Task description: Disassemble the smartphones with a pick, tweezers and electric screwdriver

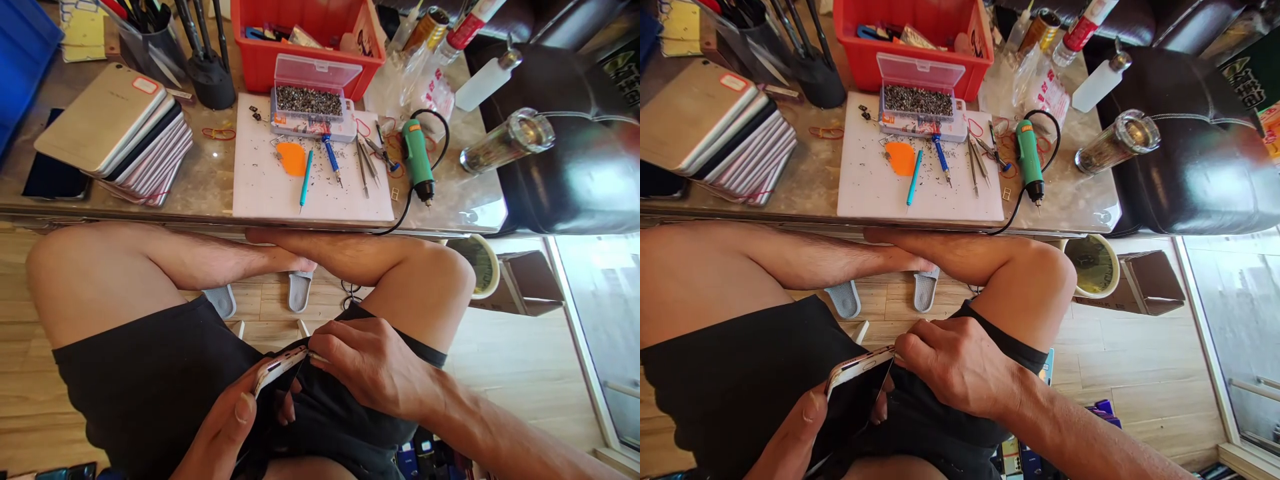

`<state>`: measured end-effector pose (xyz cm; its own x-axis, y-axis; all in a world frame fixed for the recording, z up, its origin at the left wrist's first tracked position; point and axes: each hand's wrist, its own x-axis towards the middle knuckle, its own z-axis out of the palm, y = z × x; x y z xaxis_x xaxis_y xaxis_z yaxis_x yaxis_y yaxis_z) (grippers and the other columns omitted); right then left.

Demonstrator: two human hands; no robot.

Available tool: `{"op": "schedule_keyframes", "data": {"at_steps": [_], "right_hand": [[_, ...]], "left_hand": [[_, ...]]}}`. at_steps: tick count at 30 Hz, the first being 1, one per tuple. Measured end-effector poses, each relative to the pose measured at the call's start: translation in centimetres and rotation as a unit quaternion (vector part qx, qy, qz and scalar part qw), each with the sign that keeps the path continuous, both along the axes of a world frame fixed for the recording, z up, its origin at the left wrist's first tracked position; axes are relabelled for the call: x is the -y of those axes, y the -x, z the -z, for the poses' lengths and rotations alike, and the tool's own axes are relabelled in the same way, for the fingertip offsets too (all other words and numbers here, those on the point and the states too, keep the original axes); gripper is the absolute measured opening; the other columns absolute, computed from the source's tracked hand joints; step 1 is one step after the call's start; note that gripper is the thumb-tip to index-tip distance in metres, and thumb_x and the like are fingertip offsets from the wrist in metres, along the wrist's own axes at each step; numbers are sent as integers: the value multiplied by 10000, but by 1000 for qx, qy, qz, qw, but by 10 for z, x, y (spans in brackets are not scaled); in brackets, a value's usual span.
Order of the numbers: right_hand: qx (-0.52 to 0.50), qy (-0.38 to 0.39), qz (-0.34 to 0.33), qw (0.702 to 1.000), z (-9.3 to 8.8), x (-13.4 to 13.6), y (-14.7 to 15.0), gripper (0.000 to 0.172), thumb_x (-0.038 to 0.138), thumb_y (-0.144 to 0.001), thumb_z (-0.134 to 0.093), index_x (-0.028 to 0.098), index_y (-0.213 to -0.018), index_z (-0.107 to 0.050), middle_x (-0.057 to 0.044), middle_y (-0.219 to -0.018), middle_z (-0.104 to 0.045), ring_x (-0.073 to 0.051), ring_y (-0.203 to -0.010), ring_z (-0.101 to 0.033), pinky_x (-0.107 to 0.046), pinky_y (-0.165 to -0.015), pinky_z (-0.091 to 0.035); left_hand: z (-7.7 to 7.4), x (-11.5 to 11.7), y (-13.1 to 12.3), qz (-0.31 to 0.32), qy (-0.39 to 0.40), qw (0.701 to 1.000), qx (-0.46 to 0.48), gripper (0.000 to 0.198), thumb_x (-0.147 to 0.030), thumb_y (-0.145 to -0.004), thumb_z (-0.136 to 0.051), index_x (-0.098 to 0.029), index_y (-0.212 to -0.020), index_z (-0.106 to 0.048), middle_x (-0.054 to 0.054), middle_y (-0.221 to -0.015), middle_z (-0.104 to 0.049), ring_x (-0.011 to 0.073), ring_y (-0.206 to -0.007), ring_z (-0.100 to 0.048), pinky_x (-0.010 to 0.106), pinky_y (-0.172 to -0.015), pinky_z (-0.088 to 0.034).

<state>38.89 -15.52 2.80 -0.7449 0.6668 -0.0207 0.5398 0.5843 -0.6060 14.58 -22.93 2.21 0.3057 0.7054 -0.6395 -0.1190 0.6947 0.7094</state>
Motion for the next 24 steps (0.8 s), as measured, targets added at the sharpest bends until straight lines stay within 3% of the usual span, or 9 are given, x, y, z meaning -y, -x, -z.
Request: {"op": "schedule_keyframes", "data": {"at_steps": [3,10,17,21,24], "right_hand": [[1,-5,-7,1000,0,-1,0,146,167,-1083,-451,175,-1046,-591,-7,-820,-648,-130,-612,-568,-274,-574,-408],[15,-4,-27,1000,0,-5,-1,126,152,-1072,-463,172,-1057,-586,-22,-853,-659,-145,-659,-590,-280,-599,-425],[33,-19,-27,999,-7,2,6,153,144,-1072,-415,162,-1036,-563,-24,-818,-629,-167,-604,-527,-304,-564,-420],[55,26,-13,998,-14,11,12,171,80,-1030,-408,142,-1005,-565,-56,-865,-650,-180,-652,-584,-295,-608,-488],[64,19,-3,998,-13,16,15,164,60,-1020,-424,128,-1005,-572,-63,-862,-659,-183,-661,-615,-290,-611,-503]], "left_hand": [[-1,2,1,5,-16,1000,-4,664,-751,-972,-403,-230,-1122,-785,75,-947,-756,272,-925,-652,361,-914,-527],[11,13,5,-6,0,1000,-13,606,-684,-1002,-421,-220,-1186,-765,77,-1051,-758,278,-1027,-653,367,-1014,-498],[2,2,1,12,-3,1000,-5,662,-751,-970,-417,-209,-1093,-777,88,-976,-769,274,-911,-674,365,-889,-537],[4,3,-2,17,-10,1000,-8,650,-762,-956,-442,-213,-1051,-777,83,-937,-780,266,-857,-682,349,-829,-543],[8,5,-4,21,-5,1000,-6,641,-738,-970,-441,-193,-1035,-772,82,-891,-769,259,-837,-679,346,-827,-536]]}}
